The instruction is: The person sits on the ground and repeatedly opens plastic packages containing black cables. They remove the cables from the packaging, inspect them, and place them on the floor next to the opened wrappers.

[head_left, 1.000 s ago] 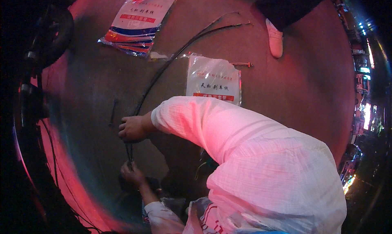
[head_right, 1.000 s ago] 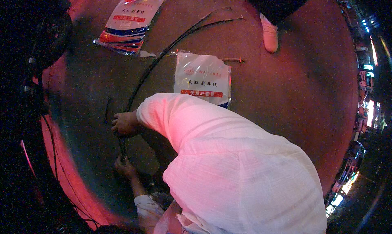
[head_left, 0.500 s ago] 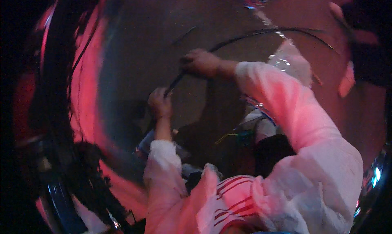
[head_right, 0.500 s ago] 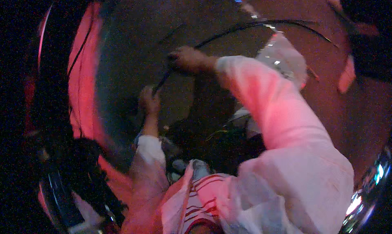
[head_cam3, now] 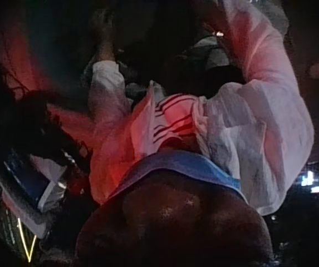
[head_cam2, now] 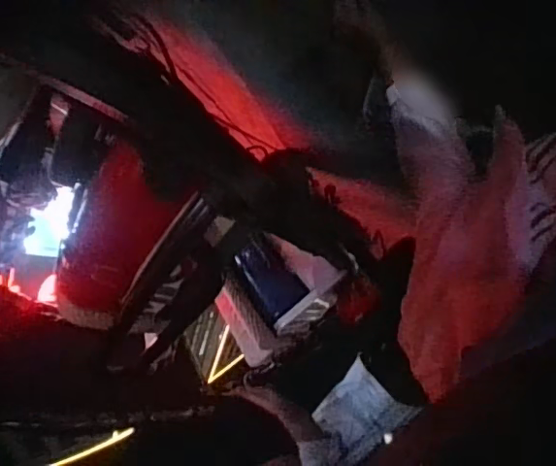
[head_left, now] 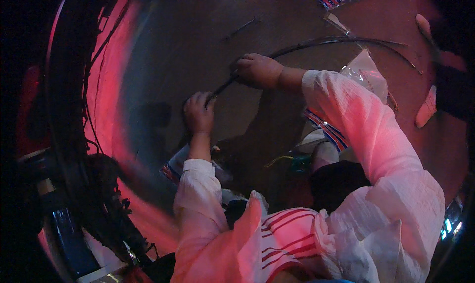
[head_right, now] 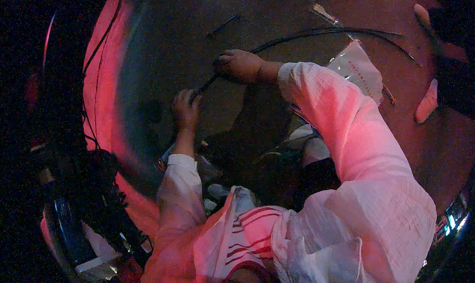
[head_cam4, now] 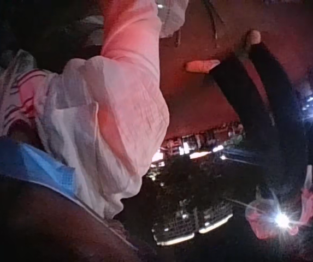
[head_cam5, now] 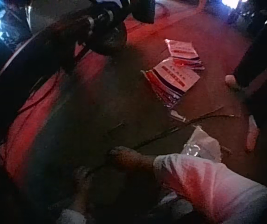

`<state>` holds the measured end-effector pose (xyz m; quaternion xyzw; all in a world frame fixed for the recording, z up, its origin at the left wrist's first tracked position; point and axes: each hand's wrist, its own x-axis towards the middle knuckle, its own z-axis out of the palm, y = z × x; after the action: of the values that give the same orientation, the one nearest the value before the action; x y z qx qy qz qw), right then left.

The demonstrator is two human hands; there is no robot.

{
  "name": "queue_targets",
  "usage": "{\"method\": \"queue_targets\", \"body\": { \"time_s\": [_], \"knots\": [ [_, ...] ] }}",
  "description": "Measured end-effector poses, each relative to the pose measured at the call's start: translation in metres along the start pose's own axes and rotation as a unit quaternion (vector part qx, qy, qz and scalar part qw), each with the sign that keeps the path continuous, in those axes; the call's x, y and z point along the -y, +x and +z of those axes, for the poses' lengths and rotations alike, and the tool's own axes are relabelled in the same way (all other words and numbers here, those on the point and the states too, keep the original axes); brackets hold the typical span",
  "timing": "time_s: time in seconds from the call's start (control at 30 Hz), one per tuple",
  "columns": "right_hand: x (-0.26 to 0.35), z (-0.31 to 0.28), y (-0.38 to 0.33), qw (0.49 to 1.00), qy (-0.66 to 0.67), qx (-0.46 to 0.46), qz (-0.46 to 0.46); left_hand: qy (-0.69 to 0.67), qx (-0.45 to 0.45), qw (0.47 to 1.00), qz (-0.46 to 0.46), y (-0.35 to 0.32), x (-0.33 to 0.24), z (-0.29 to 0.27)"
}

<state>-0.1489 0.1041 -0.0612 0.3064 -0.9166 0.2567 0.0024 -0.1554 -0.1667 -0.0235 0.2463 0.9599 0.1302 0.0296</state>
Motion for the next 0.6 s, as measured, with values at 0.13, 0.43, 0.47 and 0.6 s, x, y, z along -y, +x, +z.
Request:
{"method": "queue_targets", "body": {
  "time_s": [0.13, 0.43, 0.47, 0.6],
  "knots": [
    [0.003, -0.003, 0.002, 0.999, 0.028, -0.041, -0.016, -0.023, 0.029, 0.998, -0.044, 0.004, -0.005, -0.010],
    [0.004, -0.007, 0.003, 0.999, 0.018, -0.012, -0.037, -0.038, -0.018, 0.999, -0.014, -0.003, 0.000, -0.002],
    [-0.001, -0.005, -0.002, 0.998, 0.031, -0.042, -0.035, -0.045, -0.015, 0.999, -0.018, 0.000, -0.006, 0.001],
    [-0.010, 0.007, 0.001, 0.999, -0.017, -0.005, -0.050, -0.071, -0.017, 0.997, -0.028, -0.009, 0.008, 0.024]
  ]
}}
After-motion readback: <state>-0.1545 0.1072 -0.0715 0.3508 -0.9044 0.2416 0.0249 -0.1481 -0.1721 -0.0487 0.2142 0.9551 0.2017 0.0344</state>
